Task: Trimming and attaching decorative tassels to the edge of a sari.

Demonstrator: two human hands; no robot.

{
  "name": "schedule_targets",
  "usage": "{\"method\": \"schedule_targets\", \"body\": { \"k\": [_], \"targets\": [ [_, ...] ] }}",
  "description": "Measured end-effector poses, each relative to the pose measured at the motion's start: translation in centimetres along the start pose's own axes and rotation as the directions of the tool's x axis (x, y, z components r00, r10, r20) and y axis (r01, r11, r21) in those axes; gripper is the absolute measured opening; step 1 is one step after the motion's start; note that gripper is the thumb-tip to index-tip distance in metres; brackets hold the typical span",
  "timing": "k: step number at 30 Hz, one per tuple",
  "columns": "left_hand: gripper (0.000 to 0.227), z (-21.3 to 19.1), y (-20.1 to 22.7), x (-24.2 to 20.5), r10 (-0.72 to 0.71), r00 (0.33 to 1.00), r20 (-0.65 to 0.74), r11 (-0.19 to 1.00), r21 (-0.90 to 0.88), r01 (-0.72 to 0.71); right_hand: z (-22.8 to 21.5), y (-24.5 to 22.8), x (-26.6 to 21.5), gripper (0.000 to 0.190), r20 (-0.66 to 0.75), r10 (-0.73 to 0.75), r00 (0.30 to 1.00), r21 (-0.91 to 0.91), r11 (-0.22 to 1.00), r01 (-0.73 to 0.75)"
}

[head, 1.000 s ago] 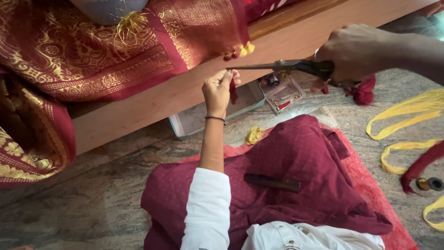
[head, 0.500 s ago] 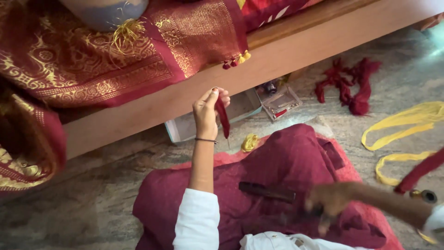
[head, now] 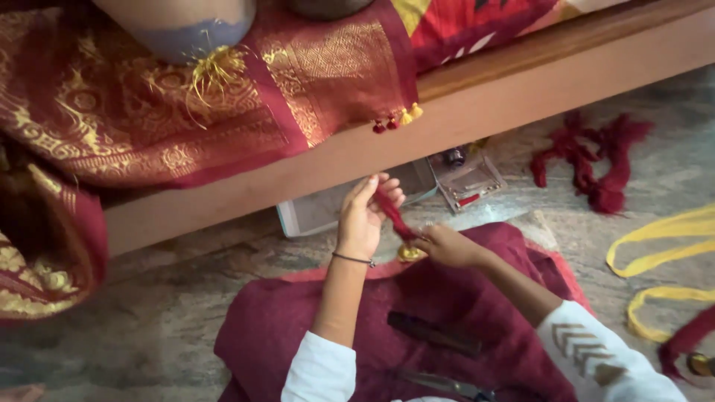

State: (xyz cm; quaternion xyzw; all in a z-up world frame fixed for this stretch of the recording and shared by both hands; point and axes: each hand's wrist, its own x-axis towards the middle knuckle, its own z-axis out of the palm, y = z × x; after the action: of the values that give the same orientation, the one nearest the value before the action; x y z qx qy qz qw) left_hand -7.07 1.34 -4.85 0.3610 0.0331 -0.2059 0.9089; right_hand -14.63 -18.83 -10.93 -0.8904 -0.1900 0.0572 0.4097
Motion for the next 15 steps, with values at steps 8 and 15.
{"method": "schedule_targets", "body": {
  "k": [8, 15],
  "targets": [
    [0.029, -22.7, -8.2, 10.0, -0.120, 0.905, -0.409, 0.993, -0.034, 0.116, -3.4, 1.8, -11.4, 0.029, 0.517, 0.312, 0.797, -0.201, 0.949, -0.242],
    [0.022, -16.2, -2.8, 8.0, 0.557, 0.826, -0.080, -0.250, 0.933, 0.259, -4.5, 0.3, -15.0, 0.027, 0.463, 0.643, 0.611, -0.420, 0.765, -0.488]
  ]
}}
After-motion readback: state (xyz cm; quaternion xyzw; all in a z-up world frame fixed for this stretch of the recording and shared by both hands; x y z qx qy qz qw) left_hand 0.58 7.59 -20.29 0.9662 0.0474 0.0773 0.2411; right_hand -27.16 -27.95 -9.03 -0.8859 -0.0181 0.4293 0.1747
